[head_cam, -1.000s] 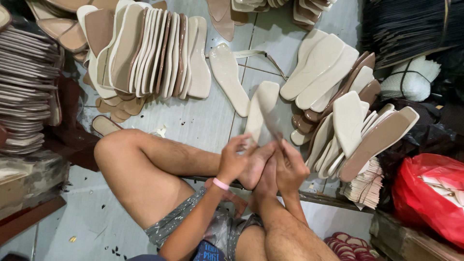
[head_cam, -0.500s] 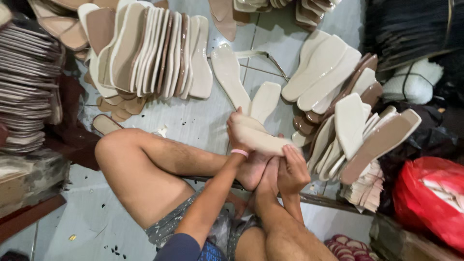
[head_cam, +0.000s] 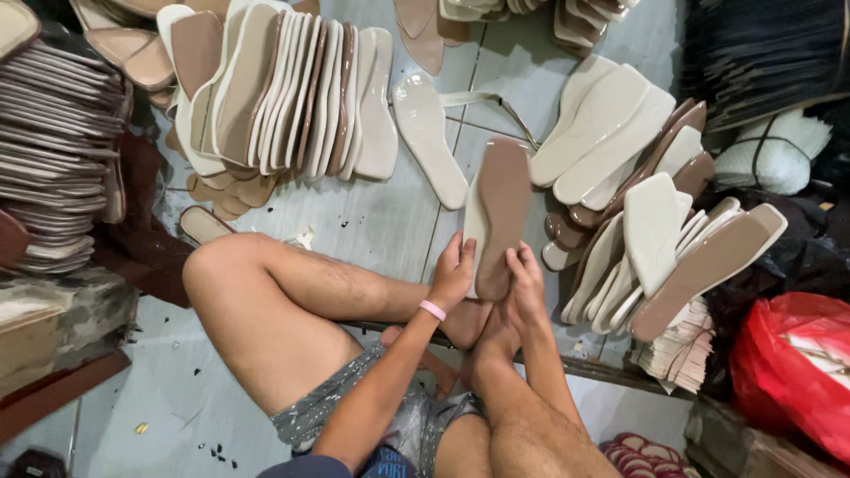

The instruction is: The person sits on the floor and peels protective paper off the bottom of shoe insoles. They handle the insoles one at a time, peel the paper, and stack the finished insoles into a pile.

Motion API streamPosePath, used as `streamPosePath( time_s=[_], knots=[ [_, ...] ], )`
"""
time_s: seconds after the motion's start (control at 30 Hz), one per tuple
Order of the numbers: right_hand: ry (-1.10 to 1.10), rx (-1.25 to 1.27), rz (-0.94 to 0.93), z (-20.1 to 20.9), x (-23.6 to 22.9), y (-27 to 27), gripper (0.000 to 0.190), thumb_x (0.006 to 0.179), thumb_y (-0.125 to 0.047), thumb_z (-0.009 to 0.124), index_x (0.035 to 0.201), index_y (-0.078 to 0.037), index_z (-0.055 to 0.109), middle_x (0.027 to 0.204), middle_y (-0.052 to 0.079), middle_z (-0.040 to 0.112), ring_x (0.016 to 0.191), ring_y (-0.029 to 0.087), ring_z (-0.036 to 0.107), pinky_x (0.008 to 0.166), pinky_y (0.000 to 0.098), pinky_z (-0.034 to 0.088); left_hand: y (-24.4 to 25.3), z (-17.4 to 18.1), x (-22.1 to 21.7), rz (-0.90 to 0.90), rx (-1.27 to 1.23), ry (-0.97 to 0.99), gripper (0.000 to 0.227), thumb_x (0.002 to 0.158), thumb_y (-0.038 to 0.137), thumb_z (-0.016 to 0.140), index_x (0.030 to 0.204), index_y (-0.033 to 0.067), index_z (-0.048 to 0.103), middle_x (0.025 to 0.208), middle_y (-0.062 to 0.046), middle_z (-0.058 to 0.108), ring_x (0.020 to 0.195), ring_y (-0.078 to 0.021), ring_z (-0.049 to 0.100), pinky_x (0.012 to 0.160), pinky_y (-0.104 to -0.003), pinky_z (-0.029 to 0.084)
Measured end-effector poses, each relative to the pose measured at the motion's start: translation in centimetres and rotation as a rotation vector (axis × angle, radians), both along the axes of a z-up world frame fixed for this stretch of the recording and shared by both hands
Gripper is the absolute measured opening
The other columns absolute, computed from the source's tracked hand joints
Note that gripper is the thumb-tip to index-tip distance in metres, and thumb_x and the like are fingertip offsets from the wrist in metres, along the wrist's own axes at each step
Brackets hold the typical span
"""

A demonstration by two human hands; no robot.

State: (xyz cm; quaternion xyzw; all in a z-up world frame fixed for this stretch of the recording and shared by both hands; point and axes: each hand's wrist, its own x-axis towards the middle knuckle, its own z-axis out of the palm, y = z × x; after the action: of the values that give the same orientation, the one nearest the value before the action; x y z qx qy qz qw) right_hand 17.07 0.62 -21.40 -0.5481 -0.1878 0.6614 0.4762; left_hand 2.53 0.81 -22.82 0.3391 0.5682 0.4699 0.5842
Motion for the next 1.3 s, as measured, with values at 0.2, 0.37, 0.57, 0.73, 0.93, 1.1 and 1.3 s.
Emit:
streamPosePath(
  time_s=[0.2, 0.37, 0.57, 0.73, 0.93, 1.1, 1.3],
  knots=[
    [-0.366, 0.162, 0.060, 4.8, -0.3, -0.7, 0.047, 0.105, -0.014, 0.054, 0.150, -0.004, 0.044, 0.145, 0.010, 0.055, 0.131, 0.017, 0.053, 0.110, 0.0306, 0.042, 0.7, -1.0, -0.5, 0.091, 0.136, 0.478, 0.039, 0.107, 0.036, 0.052, 0.118, 0.0005, 0.065, 0.126, -0.021, 0.067, 0.119, -0.0367, 0.061, 0.103, -0.044, 0.047],
    [-0.536, 0.241, -0.132, 10.5, 4.6, -2.8, 0.050, 0.109, -0.012, 0.049, 0.157, 0.000, 0.039, 0.152, 0.013, 0.050, 0.137, 0.020, 0.048, 0.116, 0.0317, 0.038, 6.0, -0.9, -2.6, 0.023, 0.248, 1.139, 0.067, 0.091, 0.042, 0.070, 0.145, 0.0043, 0.057, 0.139, -0.037, 0.043, 0.127, -0.0541, 0.041, 0.103, -0.062, 0.035],
    [-0.699, 0.222, -0.462, 13.0, 12.9, -3.5, 0.050, 0.107, -0.015, 0.048, 0.155, -0.001, 0.039, 0.155, 0.012, 0.047, 0.138, 0.022, 0.050, 0.116, 0.0341, 0.041, 8.9, 0.0, -2.1, 0.068, 0.118, 1.213, 0.058, 0.074, 0.043, 0.085, 0.112, 0.0085, 0.059, 0.132, -0.024, 0.050, 0.129, -0.0465, 0.044, 0.100, -0.060, 0.036],
    [-1.548, 0.150, -0.130, 12.2, 19.9, -1.6, 0.040, 0.108, -0.016, 0.065, 0.143, 0.002, 0.060, 0.139, 0.020, 0.058, 0.130, 0.033, 0.053, 0.115, 0.0429, 0.042, 8.2, -3.3, -2.7, 0.108, 0.085, 1.119, 0.070, 0.064, 0.028, 0.082, 0.120, -0.0015, 0.053, 0.126, -0.021, 0.052, 0.122, -0.0429, 0.049, 0.109, -0.052, 0.041],
    [-1.498, 0.455, -0.367, 10.4, 16.7, -6.2, 0.032, 0.111, -0.009, 0.064, 0.139, 0.006, 0.058, 0.141, 0.023, 0.047, 0.135, 0.037, 0.049, 0.126, 0.0469, 0.041, 5.5, -4.9, -5.6, -0.017, 0.002, 0.759, 0.048, 0.090, 0.026, 0.073, 0.124, -0.0026, 0.054, 0.111, -0.025, 0.066, 0.105, -0.0456, 0.064, 0.091, -0.051, 0.052],
    [-1.622, 0.404, -0.203, 7.2, 10.7, -14.0, 0.015, 0.093, -0.005, 0.068, 0.107, -0.001, 0.065, 0.112, 0.016, 0.065, 0.113, 0.038, 0.058, 0.103, 0.0514, 0.046, -0.9, 2.6, -2.5, -0.064, -0.141, 0.115, 0.028, 0.105, 0.022, 0.059, 0.119, -0.0028, 0.058, 0.102, -0.016, 0.070, 0.092, -0.0188, 0.065, 0.080, -0.033, 0.055],
    [-1.529, 0.170, -0.120, 5.5, 6.4, -25.9, 0.025, 0.088, -0.001, 0.070, 0.112, -0.007, 0.068, 0.112, 0.016, 0.061, 0.105, 0.034, 0.059, 0.089, 0.0413, 0.050, -1.6, 12.4, 4.4, -0.315, -0.001, -0.259, 0.030, 0.104, 0.020, 0.061, 0.124, -0.0015, 0.054, 0.115, -0.007, 0.070, 0.103, -0.0133, 0.067, 0.090, -0.030, 0.056]
  ],
)
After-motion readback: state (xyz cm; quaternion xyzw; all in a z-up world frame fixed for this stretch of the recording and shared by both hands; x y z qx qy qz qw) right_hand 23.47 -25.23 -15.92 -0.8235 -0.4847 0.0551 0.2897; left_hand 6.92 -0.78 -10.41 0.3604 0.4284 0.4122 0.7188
